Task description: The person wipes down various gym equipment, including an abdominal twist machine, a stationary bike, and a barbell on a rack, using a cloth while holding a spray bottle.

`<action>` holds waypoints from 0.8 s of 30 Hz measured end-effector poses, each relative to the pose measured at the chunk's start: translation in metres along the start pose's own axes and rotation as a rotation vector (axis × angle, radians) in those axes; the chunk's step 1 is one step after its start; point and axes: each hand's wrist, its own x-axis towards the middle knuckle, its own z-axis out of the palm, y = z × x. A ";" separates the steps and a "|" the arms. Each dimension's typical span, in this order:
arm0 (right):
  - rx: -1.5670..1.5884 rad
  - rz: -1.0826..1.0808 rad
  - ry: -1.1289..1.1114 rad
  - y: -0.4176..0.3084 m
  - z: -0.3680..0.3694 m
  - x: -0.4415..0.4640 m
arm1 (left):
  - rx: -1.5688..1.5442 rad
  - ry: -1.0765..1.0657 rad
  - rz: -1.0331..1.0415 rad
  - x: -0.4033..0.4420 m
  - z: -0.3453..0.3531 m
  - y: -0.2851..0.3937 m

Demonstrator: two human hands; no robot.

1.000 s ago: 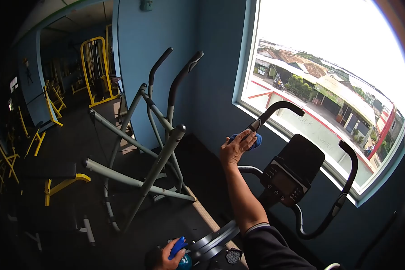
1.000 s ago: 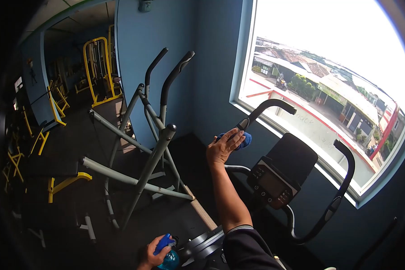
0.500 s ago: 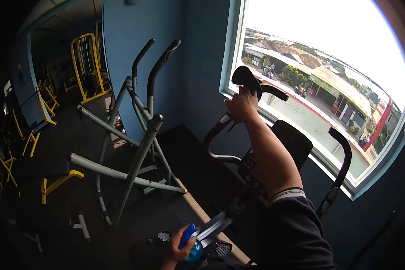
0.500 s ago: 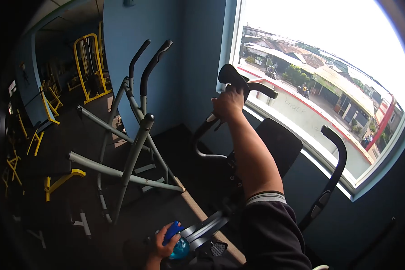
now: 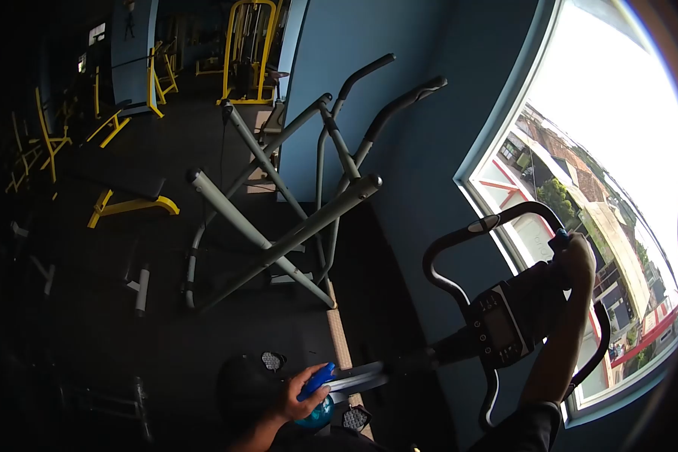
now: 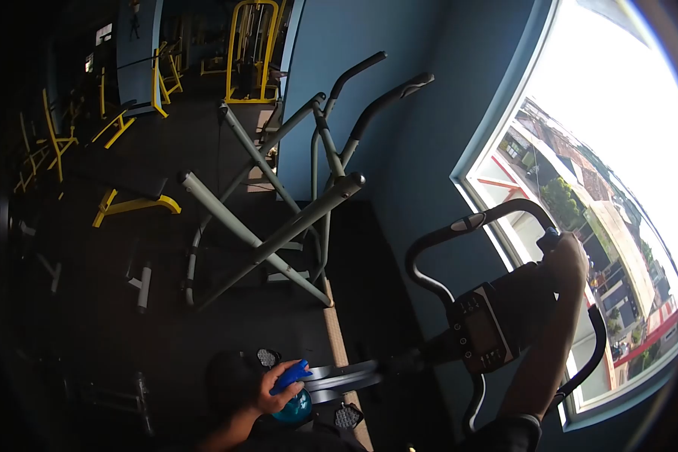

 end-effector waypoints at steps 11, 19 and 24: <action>1.492 -0.155 -0.667 -0.207 0.017 -0.310 | -0.060 -0.310 0.090 -0.033 -0.097 0.055; 1.579 -0.042 -1.110 -0.327 0.052 -0.466 | 0.060 -0.480 0.147 -0.071 -0.175 0.041; 1.562 -0.183 -1.051 -0.349 0.063 -0.500 | 0.296 -0.356 0.040 -0.103 -0.205 0.027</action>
